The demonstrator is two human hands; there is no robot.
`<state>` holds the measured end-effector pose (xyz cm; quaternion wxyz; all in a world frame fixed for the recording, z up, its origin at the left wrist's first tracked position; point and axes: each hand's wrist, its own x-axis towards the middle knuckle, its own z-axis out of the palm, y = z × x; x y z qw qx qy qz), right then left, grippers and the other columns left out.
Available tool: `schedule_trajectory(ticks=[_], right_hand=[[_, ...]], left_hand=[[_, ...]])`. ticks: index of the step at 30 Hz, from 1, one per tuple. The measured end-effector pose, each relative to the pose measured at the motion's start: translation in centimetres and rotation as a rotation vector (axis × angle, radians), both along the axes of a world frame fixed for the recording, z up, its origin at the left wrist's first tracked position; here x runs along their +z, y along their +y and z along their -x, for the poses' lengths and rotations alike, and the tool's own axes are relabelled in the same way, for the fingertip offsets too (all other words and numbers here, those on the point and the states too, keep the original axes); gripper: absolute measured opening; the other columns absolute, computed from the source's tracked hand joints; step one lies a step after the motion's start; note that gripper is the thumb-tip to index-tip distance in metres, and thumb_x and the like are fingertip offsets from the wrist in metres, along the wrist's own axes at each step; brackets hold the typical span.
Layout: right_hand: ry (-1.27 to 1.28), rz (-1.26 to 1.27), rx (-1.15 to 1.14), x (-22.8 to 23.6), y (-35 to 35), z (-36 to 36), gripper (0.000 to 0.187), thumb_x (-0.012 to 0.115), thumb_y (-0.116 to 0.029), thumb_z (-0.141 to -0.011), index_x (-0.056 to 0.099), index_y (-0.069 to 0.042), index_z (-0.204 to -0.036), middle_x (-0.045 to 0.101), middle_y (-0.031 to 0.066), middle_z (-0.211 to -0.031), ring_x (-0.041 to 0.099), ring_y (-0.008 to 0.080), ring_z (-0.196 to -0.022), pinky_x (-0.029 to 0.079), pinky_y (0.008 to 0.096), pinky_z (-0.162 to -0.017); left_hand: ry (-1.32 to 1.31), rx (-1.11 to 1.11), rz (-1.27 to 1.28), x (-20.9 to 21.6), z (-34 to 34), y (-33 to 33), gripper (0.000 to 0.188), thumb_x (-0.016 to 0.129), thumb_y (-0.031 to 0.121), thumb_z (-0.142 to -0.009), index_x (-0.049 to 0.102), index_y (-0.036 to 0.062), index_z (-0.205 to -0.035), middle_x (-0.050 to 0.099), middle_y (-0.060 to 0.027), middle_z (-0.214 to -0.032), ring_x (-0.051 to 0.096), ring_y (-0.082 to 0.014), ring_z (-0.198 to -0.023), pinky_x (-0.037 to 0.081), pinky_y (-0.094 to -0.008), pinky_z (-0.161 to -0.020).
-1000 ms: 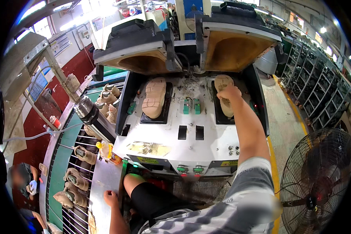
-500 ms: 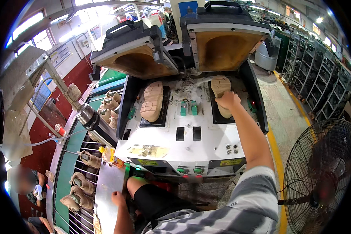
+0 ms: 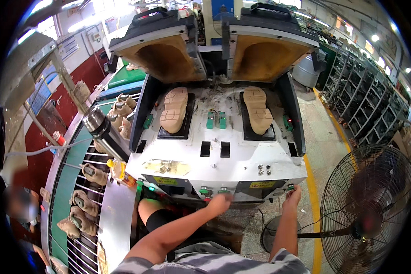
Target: The person picks up shoes from a conveyor, places a shoe into a sole-attaching machine, presses buttons to operate the machine, and then places the shoe back onto the conveyor.
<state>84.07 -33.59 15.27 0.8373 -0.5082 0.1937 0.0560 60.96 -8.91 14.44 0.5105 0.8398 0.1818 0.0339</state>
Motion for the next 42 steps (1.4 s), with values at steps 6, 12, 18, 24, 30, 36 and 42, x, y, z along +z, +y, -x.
schedule_trajectory(ticks=[6, 12, 18, 24, 30, 36, 42], right_hand=[[-0.06, 0.078, 0.295, -1.5, -1.7, 1.9, 0.02, 0.061, -0.027, -0.082, 0.049, -0.013, -0.075, 0.049, -0.0006, -0.069, 0.046, 0.0123, -0.061, 0.04, 0.0273, -0.058], [-1.014, 0.539, 0.877, 4.2, 15.2, 17.4, 0.015, 0.066, -0.003, -0.074, 0.058, -0.005, -0.086, 0.058, 0.0057, -0.075, 0.058, 0.015, -0.07, 0.046, 0.0279, -0.064], [-1.426, 0.638, 0.729, 8.8, 37.5, 17.0, 0.054, 0.075, -0.016, -0.071, 0.051, -0.001, -0.117, 0.058, 0.0174, -0.105, 0.057, 0.0325, -0.099, 0.047, 0.0383, -0.085], [-1.064, 1.235, 0.754, 16.6, 56.4, 13.9, 0.117, 0.079, -0.054, -0.063, 0.018, -0.002, -0.148, 0.034, 0.0291, -0.145, 0.033, 0.0428, -0.134, 0.031, 0.047, -0.109], [-0.668, 1.598, 0.822, 15.8, 59.1, 15.1, 0.107, 0.069, -0.047, -0.072, 0.01, -0.006, -0.151, 0.038, 0.022, -0.146, 0.04, 0.0408, -0.131, 0.035, 0.0526, -0.107], [-1.177, 1.019, 0.407, 11.6, 51.8, 14.4, 0.092, 0.071, -0.045, -0.076, 0.029, 0.001, -0.143, 0.053, 0.024, -0.13, 0.053, 0.0381, -0.117, 0.045, 0.0491, -0.096], [-1.105, 0.466, 0.675, 5.6, 45.7, 13.5, 0.067, 0.071, -0.028, -0.08, 0.044, 0.004, -0.133, 0.052, 0.0187, -0.132, 0.055, 0.0316, -0.113, 0.046, 0.0424, -0.094]], left_hand=[[-0.094, 0.087, 0.019, 0.3, 3.1, 1.0, 0.026, 0.057, 0.027, -0.091, 0.069, 0.0034, -0.094, 0.067, -0.0166, -0.08, 0.064, -0.0341, -0.072, 0.049, -0.0408, -0.065], [-0.213, 0.637, 0.001, -3.5, 19.9, 7.1, 0.02, 0.061, 0.019, -0.089, 0.07, 0.0014, -0.09, 0.07, -0.0116, -0.081, 0.066, -0.0167, -0.073, 0.052, -0.03, -0.067], [-0.02, 1.5, -0.213, -5.2, 43.2, 7.7, 0.019, 0.061, 0.016, -0.086, 0.067, -0.0008, -0.08, 0.065, -0.0128, -0.069, 0.062, -0.0186, -0.062, 0.049, -0.032, -0.062], [-0.053, 1.868, -0.282, -7.2, 55.4, -1.4, 0.014, 0.059, 0.009, -0.084, 0.066, -0.0006, -0.075, 0.062, -0.01, -0.065, 0.058, -0.0166, -0.056, 0.046, -0.0298, -0.054], [0.162, 1.877, -0.54, -6.1, 54.6, -1.2, 0.014, 0.063, 0.015, -0.077, 0.064, 0.0036, -0.068, 0.061, -0.0132, -0.065, 0.06, -0.0296, -0.059, 0.048, -0.0371, -0.058], [0.257, 1.924, -0.494, -5.0, 53.6, 0.7, 0.017, 0.061, 0.02, -0.076, 0.067, 0.0051, -0.07, 0.063, -0.013, -0.068, 0.062, -0.0322, -0.065, 0.049, -0.041, -0.061], [0.064, 1.647, -0.068, -3.0, 50.1, 2.3, 0.021, 0.061, 0.025, -0.082, 0.069, 0.0069, -0.087, 0.068, -0.0149, -0.078, 0.067, -0.0304, -0.076, 0.052, -0.039, -0.07]])
